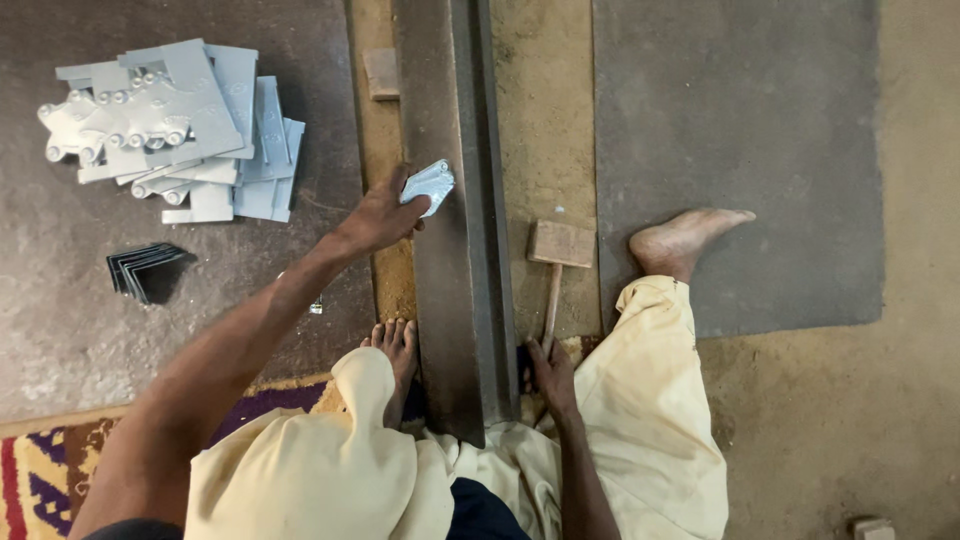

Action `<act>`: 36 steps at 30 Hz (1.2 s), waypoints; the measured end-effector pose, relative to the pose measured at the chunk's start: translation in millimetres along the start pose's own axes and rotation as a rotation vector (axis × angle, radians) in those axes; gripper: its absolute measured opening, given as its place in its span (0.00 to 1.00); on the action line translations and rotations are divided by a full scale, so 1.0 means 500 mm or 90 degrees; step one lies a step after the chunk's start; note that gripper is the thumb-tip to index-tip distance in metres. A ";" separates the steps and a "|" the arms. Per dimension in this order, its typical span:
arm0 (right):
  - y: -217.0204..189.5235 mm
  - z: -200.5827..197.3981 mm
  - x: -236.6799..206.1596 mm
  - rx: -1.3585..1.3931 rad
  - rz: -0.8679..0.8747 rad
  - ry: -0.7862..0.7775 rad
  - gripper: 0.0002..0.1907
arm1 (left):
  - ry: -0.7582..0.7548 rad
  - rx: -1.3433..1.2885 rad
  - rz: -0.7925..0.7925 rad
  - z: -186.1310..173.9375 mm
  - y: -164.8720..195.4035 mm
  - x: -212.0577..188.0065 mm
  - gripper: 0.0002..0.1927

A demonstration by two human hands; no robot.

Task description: The person sits on the floor and hammers embossed aluminum pieces against the edge of a steel beam with a wooden mallet, shaping and flattening each piece by hand. Finished pieces are set on the floor beside a growing pile, and at the end the person handles a small dark object with both hands.

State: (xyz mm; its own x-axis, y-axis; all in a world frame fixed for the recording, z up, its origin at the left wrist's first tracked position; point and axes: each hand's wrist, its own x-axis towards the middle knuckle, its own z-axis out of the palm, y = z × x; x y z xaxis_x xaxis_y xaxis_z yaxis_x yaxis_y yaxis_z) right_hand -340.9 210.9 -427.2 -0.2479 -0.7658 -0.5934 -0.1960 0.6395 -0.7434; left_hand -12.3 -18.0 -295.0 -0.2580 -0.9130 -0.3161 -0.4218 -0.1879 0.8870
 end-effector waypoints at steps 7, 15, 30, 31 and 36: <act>-0.226 -0.010 -0.081 -0.190 -0.359 0.189 0.27 | -0.051 -0.030 0.052 0.017 0.054 -0.091 0.23; -0.455 0.044 -0.156 -0.212 -0.516 0.025 0.40 | -0.076 -0.028 0.255 0.096 0.080 -0.151 0.20; -0.444 0.026 -0.144 -0.216 -0.529 -0.035 0.23 | -0.136 -0.095 0.073 0.066 0.081 -0.166 0.17; -0.445 0.025 -0.143 -0.228 -0.539 -0.026 0.23 | -0.146 -0.106 0.080 0.064 0.082 -0.167 0.17; -0.446 0.022 -0.143 -0.274 -0.560 0.007 0.21 | -0.129 -0.148 0.026 0.069 0.079 -0.165 0.18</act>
State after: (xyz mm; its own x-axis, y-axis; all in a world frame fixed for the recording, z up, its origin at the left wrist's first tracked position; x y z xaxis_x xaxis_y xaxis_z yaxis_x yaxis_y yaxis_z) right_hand -268.9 122.4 -222.6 0.1445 -0.9818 0.1229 -0.6441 -0.1876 -0.7416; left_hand -37.7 62.4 -245.3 -0.4492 -0.8347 -0.3185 -0.2034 -0.2516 0.9462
